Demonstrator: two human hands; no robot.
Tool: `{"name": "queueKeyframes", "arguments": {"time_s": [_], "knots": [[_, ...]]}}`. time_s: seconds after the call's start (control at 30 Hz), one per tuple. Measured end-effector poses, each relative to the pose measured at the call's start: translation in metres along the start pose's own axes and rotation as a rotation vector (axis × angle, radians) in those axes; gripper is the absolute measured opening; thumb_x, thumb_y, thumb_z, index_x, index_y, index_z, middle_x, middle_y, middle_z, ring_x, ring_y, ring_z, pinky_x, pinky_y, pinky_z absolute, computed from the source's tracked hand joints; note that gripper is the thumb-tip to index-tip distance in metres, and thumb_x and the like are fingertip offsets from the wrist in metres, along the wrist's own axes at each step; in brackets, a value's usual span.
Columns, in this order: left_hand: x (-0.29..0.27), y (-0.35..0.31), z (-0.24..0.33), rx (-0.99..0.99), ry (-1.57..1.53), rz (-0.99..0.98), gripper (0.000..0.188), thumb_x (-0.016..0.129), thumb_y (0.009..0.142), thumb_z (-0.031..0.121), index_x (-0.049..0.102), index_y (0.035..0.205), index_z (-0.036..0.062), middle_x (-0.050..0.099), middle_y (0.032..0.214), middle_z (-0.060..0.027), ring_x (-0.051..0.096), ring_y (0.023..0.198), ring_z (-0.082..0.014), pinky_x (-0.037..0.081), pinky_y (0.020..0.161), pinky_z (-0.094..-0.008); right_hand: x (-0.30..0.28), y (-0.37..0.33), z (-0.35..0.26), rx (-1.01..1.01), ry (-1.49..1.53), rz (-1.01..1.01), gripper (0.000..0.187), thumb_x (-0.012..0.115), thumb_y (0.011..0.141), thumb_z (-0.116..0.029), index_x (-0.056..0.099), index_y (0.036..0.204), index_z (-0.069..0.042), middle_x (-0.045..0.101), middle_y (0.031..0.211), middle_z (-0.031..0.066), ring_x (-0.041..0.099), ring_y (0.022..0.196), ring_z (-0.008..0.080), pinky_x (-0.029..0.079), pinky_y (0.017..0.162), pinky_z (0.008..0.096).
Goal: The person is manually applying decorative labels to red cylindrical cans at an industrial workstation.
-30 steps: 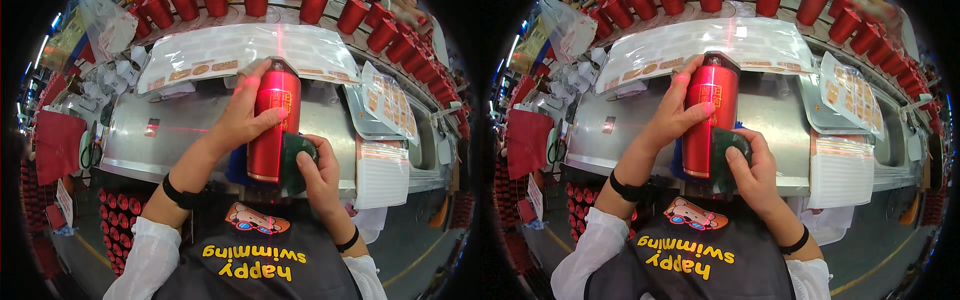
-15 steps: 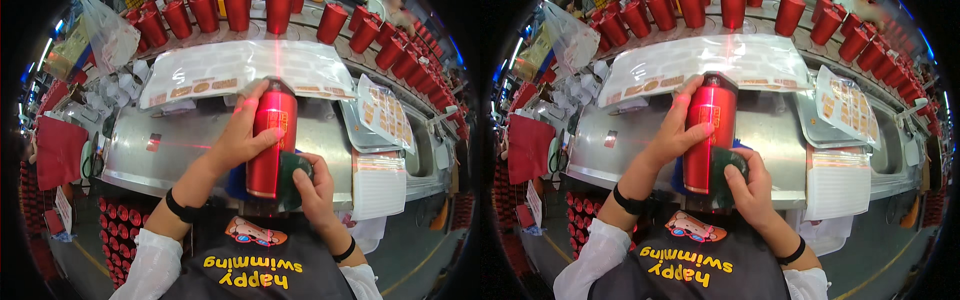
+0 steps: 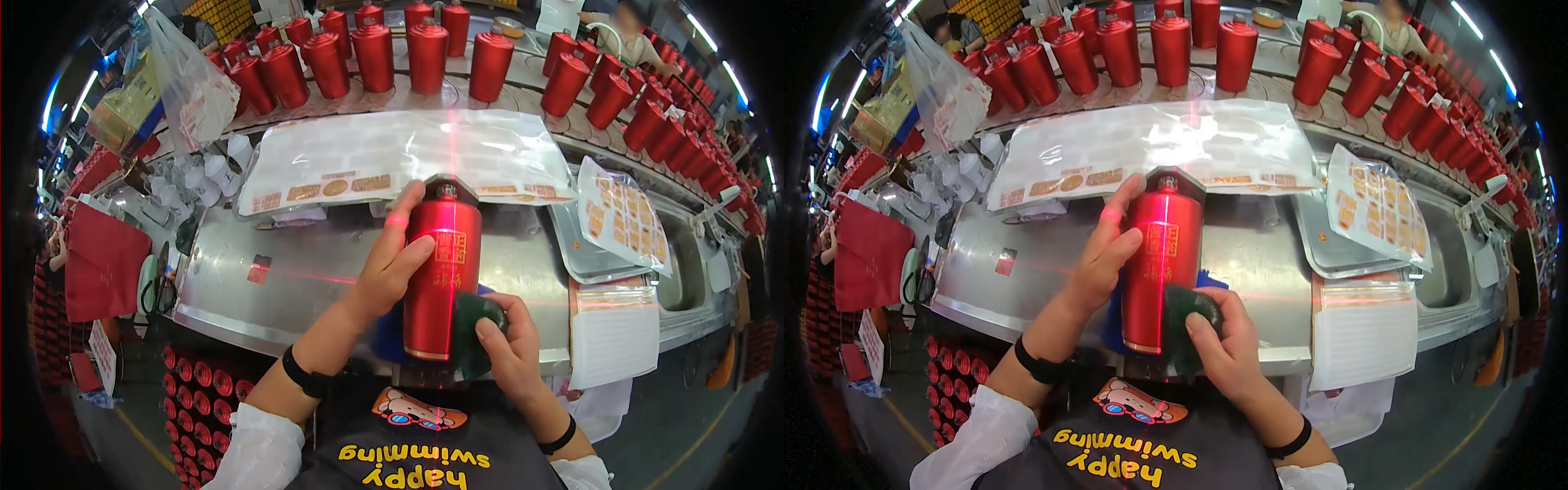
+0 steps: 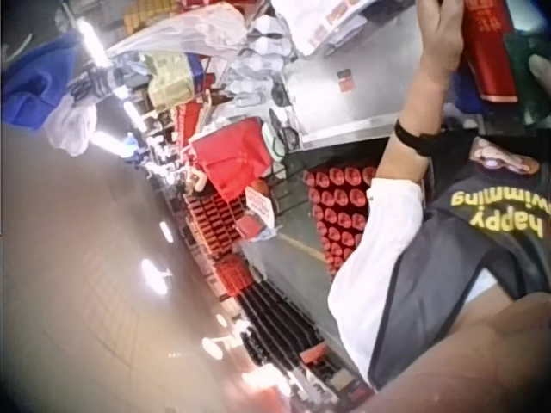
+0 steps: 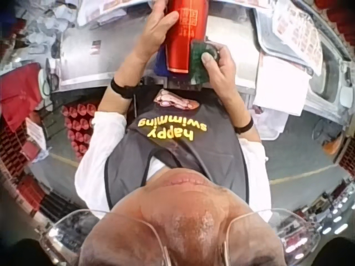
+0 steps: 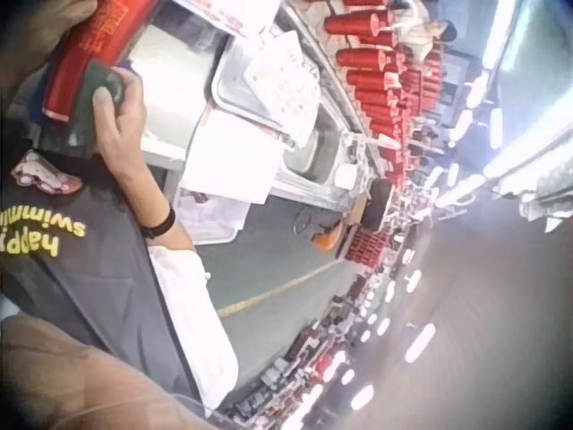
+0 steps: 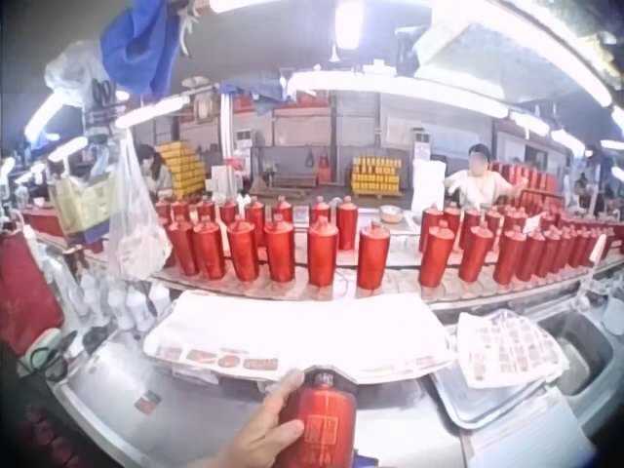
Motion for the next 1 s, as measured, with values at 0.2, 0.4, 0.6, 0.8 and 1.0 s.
{"name": "queueKeyframes", "arguments": {"time_s": [0.2,0.4,0.6,0.8,1.0], "knots": [[0.001,-0.014,-0.009,-0.111,-0.158,0.039,0.065,0.047,0.092,0.018,0.017,0.145,-0.0066,0.024,0.149,-0.0182,0.025,0.137,-0.0222,0.019,0.112,-0.0325,-0.024,0.014,-0.023,-0.328,-0.421,0.100,0.036,0.054,0.092,-0.006,0.043,0.125,0.004,0.058,0.104,0.0130,0.055,0.089,0.0159,0.046,0.080,0.0286],[0.007,-0.012,-0.013,-0.131,-0.286,0.075,0.067,0.049,0.092,0.018,0.016,0.145,-0.0052,0.024,0.149,-0.0180,0.026,0.136,-0.0214,0.021,0.112,-0.0318,-0.006,0.046,-0.013,-0.699,-0.866,-0.047,0.059,0.052,0.077,0.012,0.047,0.134,-0.006,0.047,0.126,0.0285,0.052,0.109,0.0388,0.045,0.091,0.0413],[0.010,-0.013,-0.016,-0.104,-0.186,0.099,0.070,0.053,0.092,0.020,0.015,0.145,-0.0051,0.024,0.148,-0.0177,0.026,0.136,-0.0214,0.022,0.111,-0.0318,0.000,0.046,-0.016,-0.605,-0.944,-0.144,0.064,0.054,0.073,0.010,0.049,0.134,-0.011,0.044,0.129,0.0286,0.049,0.112,0.0420,0.042,0.096,0.0455],[0.009,-0.008,-0.008,-0.184,-0.348,0.142,0.068,0.058,0.090,0.020,0.022,0.143,-0.0038,0.034,0.139,-0.0162,0.035,0.129,-0.0212,0.028,0.108,-0.0321,0.001,0.050,-0.011,-0.603,-0.858,-0.129,0.063,0.052,0.073,0.013,0.052,0.131,-0.011,0.047,0.126,0.0266,0.051,0.111,0.0409,0.043,0.095,0.0441],[0.001,-0.002,-0.014,-0.175,-0.210,0.150,0.071,0.063,0.088,0.024,0.025,0.141,-0.0039,0.037,0.136,-0.0165,0.039,0.124,-0.0207,0.033,0.104,-0.0321,0.002,0.058,-0.012,-0.638,-0.881,-0.128,0.062,0.052,0.072,0.014,0.054,0.129,-0.010,0.050,0.122,0.0255,0.053,0.106,0.0395,0.046,0.091,0.0429]]}}
Point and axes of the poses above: each hand's wrist, its own y-axis towards the middle knuckle, its own x-axis out of the palm, z = x × y, the point moved 2 cm from there along y, towards the middle knuckle
